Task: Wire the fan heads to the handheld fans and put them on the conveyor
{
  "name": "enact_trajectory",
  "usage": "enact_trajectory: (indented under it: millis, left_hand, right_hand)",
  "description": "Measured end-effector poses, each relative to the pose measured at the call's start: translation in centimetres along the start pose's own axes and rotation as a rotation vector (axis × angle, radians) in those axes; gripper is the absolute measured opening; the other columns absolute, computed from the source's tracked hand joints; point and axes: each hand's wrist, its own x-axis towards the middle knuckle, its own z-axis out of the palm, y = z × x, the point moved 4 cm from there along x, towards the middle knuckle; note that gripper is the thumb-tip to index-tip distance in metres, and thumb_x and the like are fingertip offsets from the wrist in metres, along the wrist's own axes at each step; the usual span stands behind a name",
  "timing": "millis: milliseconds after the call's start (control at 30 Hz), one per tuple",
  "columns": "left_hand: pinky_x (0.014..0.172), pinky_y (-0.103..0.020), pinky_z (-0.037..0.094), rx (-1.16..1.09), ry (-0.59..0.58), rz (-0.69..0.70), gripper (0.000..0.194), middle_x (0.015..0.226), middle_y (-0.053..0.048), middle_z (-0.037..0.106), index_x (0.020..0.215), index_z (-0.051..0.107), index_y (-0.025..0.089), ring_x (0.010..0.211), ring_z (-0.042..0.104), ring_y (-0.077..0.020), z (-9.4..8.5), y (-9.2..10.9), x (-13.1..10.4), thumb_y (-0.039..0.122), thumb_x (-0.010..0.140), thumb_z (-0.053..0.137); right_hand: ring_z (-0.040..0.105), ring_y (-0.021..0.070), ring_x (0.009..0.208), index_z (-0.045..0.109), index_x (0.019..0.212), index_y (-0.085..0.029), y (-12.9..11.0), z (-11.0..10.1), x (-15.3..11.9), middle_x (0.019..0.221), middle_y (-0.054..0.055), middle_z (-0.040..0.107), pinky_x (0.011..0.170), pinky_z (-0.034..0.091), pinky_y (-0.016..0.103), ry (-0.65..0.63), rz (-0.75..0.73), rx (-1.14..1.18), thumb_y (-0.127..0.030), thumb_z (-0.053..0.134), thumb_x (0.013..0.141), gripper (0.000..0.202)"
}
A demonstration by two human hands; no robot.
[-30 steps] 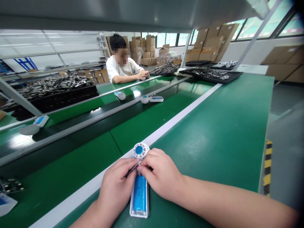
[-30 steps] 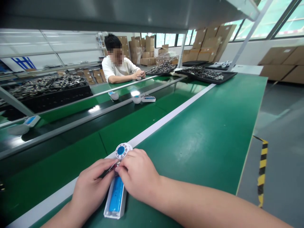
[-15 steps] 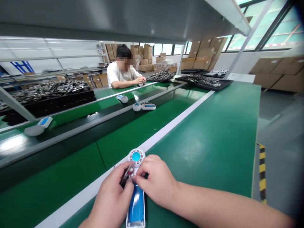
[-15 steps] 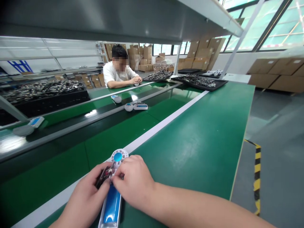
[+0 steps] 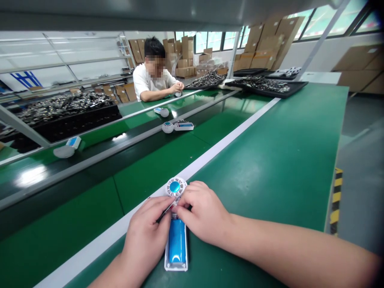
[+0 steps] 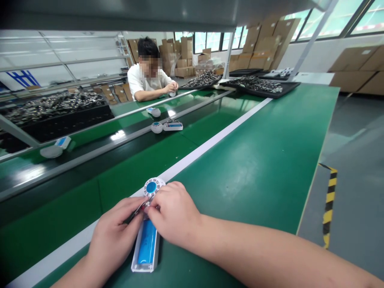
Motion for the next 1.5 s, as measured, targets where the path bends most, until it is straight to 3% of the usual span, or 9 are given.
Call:
enact_trajectory:
  millis: [367,967,1267,1500]
  left_hand:
    - [0.081,-0.029,0.057,0.18,0.038,0.347,0.029,0.105,-0.007,0.071,0.112,0.066,0.017,0.094,0.066,-0.0168,-0.1,0.9,0.0,0.006,0.087,0.057]
    - [0.082,-0.031,0.055,0.29,-0.009,0.375,0.028,0.104,-0.009,0.07,0.113,0.064,0.013,0.094,0.064,-0.0185,0.1,1.5,-0.1,0.005,0.088,0.054]
    - [0.079,-0.031,0.055,0.32,-0.043,0.399,0.03,0.105,-0.011,0.068,0.115,0.063,0.012,0.092,0.063,-0.0193,-0.2,2.1,-0.1,0.005,0.087,0.053]
    - [0.079,-0.029,0.055,0.231,-0.084,0.333,0.028,0.101,-0.008,0.07,0.111,0.065,0.016,0.09,0.065,-0.0171,-0.7,1.9,0.3,0.006,0.088,0.053]
  right_hand:
    - [0.055,0.0133,0.071,0.054,0.064,-0.018,-0.2,-0.1,-0.2,0.069,-0.003,0.061,0.079,0.038,0.031,-0.029,-0.086,-0.113,-0.014,0.061,0.083,0.021]
    - [0.057,0.0184,0.079,0.062,0.072,-0.016,-0.7,-0.5,-0.2,0.077,0.003,0.064,0.083,0.04,0.035,-0.159,-0.075,-0.255,-0.019,0.055,0.087,0.017]
    - [0.056,0.0147,0.071,0.056,0.064,-0.017,-0.4,-0.7,0.1,0.071,0.0,0.062,0.076,0.04,0.031,-0.127,-0.045,-0.175,-0.017,0.059,0.086,0.022]
    - [0.055,0.0157,0.075,0.061,0.069,-0.017,-0.2,-0.4,-0.3,0.073,0.0,0.063,0.083,0.039,0.034,-0.007,-0.184,-0.221,-0.022,0.062,0.088,0.02]
